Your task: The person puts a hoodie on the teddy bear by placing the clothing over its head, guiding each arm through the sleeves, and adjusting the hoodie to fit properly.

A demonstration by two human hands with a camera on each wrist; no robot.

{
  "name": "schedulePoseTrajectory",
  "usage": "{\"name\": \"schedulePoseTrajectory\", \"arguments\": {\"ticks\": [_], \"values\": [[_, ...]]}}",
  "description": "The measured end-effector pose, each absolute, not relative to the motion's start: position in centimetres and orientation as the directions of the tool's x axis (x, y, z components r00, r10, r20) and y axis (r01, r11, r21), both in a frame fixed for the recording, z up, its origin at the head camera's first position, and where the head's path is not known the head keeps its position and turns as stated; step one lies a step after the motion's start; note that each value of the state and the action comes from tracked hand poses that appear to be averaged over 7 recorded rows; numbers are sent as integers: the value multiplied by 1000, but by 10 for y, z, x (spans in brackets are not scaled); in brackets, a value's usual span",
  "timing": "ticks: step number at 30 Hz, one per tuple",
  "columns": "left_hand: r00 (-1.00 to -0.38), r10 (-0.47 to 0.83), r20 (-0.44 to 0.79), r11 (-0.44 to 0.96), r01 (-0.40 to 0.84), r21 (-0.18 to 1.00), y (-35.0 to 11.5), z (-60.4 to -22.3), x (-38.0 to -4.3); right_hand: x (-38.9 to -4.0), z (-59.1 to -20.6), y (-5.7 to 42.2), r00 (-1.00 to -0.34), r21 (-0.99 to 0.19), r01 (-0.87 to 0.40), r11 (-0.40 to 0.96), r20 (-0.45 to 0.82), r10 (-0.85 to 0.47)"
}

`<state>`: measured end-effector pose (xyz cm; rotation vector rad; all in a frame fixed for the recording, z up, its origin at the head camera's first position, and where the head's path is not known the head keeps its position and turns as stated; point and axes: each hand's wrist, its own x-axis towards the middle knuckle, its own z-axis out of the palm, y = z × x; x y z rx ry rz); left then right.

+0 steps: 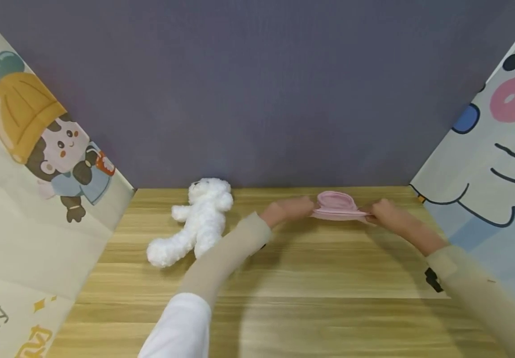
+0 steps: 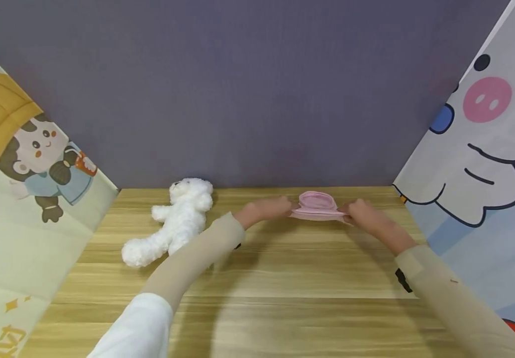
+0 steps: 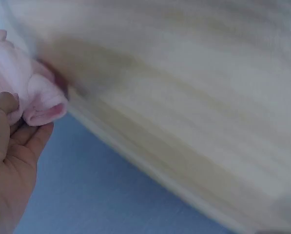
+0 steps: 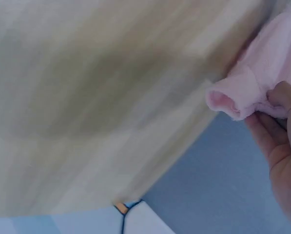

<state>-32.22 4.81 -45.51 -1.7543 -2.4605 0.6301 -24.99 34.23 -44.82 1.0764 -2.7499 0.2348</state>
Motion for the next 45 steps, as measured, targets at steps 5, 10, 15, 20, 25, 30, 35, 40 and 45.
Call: {"name": "schedulePoseTrajectory", "arguments": {"ticks": [5, 10, 15, 20, 25, 30, 35, 40, 45], "values": [[-430, 890, -150, 446, 890, 97, 46, -432, -331, -254, -428, 337, -719, -117, -689, 715, 232, -655], [-471, 865, -171, 487, 871, 60, 41, -403, -336, -259, -408, 333, -710, -114, -697, 708, 251, -658], [-473, 863, -178, 482, 876, 9, 33, -378, -340, -264, -387, 325, -701, -70, -700, 710, 256, -666], [-481, 864, -151, 491, 870, 36, 23, -361, -340, -266, -364, 314, -732, -77, -674, 735, 204, -650], [-463, 878, -121, 466, 885, -9, 12, -344, -337, -268, -348, 302, -721, -64, -685, 726, 205, -662], [-459, 879, -128, 456, 888, -53, -6, -333, -334, -271, -336, 287, -704, -47, -702, 711, 194, -683], [-483, 869, -107, 482, 875, -39, -35, -329, -332, -274, -323, 261, -720, -75, -691, 719, 157, -676], [-502, 863, -63, 498, 865, -65, -65, -320, -333, -280, -317, 232, -728, -66, -679, 731, 191, -659], [-545, 836, -63, 544, 838, -25, -93, -309, -335, -290, -316, 205, -716, -61, -683, 728, 253, -651]]}}
